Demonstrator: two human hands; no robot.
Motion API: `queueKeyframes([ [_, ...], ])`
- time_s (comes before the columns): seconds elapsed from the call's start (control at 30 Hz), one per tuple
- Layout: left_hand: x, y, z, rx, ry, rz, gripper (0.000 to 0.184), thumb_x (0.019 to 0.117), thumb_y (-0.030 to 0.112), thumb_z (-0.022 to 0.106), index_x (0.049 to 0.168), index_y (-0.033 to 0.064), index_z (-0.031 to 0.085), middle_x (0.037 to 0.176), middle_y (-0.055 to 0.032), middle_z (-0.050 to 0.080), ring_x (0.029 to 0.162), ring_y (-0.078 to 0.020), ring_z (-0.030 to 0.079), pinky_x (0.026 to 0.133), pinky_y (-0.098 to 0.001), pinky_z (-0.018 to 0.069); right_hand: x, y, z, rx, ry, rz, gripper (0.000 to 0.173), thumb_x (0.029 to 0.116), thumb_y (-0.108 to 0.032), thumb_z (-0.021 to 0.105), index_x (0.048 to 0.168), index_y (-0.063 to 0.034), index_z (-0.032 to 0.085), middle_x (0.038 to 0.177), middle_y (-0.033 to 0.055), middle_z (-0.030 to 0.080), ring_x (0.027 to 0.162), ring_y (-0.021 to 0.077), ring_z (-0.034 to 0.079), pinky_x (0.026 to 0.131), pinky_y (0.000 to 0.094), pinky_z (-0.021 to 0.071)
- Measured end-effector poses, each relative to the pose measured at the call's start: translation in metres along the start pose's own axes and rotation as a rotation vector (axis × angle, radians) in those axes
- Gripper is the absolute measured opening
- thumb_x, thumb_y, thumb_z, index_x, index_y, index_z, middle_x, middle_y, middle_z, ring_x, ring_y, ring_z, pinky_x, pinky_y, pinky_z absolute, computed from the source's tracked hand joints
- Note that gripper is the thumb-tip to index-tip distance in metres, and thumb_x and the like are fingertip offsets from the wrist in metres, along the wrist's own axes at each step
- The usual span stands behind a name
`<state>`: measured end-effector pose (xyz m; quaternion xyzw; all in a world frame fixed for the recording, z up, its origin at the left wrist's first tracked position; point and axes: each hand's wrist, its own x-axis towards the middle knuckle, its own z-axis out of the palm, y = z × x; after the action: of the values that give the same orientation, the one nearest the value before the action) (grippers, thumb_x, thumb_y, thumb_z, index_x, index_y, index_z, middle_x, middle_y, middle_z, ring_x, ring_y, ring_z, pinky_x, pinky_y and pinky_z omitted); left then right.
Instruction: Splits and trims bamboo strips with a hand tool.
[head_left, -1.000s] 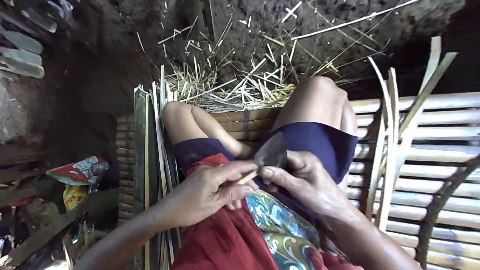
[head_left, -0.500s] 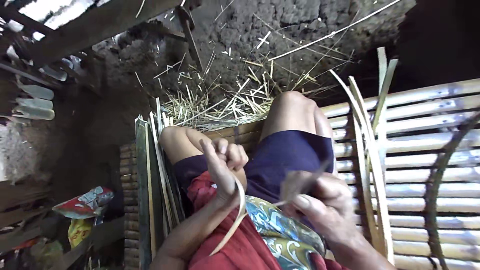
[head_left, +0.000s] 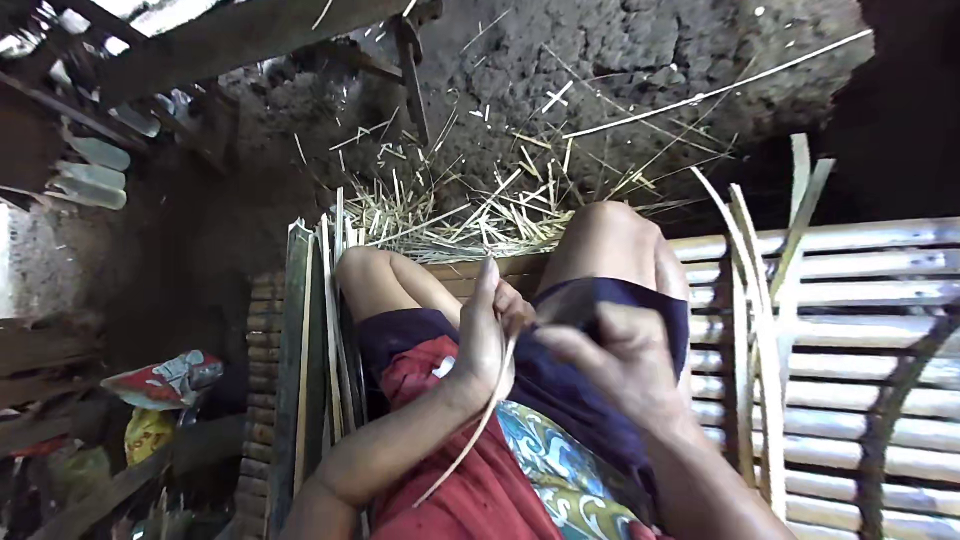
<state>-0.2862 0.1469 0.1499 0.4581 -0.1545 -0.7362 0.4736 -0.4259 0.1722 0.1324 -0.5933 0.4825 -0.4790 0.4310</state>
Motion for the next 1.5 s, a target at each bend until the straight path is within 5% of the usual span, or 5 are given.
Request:
queueKeyframes([
  [0.13, -0.006, -0.006, 0.006, -0.083, 0.058, 0.067, 0.055, 0.1119, 0.041, 0.029, 0.062, 0.022, 0.042, 0.054, 0.0088, 0.039, 0.051, -0.0031, 0.045, 0.057, -0.0164, 0.043, 0.008, 0.005, -0.023, -0.005, -0.016, 0.319, 0.045, 0.1028, -0.06, 0.041, 0.101, -0.0194, 0.061, 0.072, -0.015, 0.063, 0.057, -0.002, 0.06, 0.051, 0.0179, 0.0531],
  [0.57, -0.029, 0.019, -0.01, 0.207, -0.403, -0.344, 0.039, 0.1114, 0.02, 0.019, 0.104, 0.0088, 0.055, 0.074, 0.0013, 0.065, 0.048, -0.0002, 0.054, 0.046, -0.0137, 0.0487, 0.002, -0.002, -0.026, 0.529, -0.48, 0.452, 0.028, 0.1016, -0.033, 0.059, 0.077, -0.0242, 0.067, 0.063, -0.0169, 0.064, 0.049, -0.0083, 0.056, 0.044, 0.0093, 0.0457],
  [0.93, -0.036, 0.048, -0.048, 0.065, -0.326, -0.426, 0.039, 0.1125, 0.036, 0.019, 0.093, 0.0203, 0.049, 0.057, 0.0134, 0.044, 0.038, 0.0063, 0.037, 0.036, -0.0093, 0.0349, -0.026, -0.022, -0.04, 1.283, -0.816, 0.565, 0.051, 0.1001, -0.063, 0.045, 0.071, -0.0244, 0.063, 0.055, -0.0156, 0.053, 0.045, -0.0053, 0.053, 0.039, 0.0124, 0.0421],
  [1.17, 0.003, 0.034, -0.041, -0.152, -0.327, -0.365, 0.056, 0.1114, 0.04, 0.012, 0.083, 0.013, 0.052, 0.056, 0.0052, 0.054, 0.044, -0.0025, 0.053, 0.045, -0.0143, 0.0459, 0.056, 0.014, -0.045, -0.475, -0.217, 0.319, 0.052, 0.104, -0.05, 0.043, 0.115, -0.0034, 0.063, 0.079, 0.0071, 0.062, 0.066, 0.0196, 0.062, 0.059, 0.0451, 0.0526],
  [1.5, -0.014, 0.012, -0.012, -0.141, 0.08, -0.203, 0.054, 0.113, 0.038, 0.02, 0.081, 0.0139, 0.056, 0.067, 0.0023, 0.058, 0.059, -0.0051, 0.058, 0.056, -0.0188, 0.0506, 0.012, 0.0, 0.01, -0.001, -0.343, 0.04, 0.047, 0.0996, -0.049, 0.061, 0.095, -0.0028, 0.071, 0.071, -0.0083, 0.063, 0.064, -0.0108, 0.055, 0.059, 0.0092, 0.0464],
])
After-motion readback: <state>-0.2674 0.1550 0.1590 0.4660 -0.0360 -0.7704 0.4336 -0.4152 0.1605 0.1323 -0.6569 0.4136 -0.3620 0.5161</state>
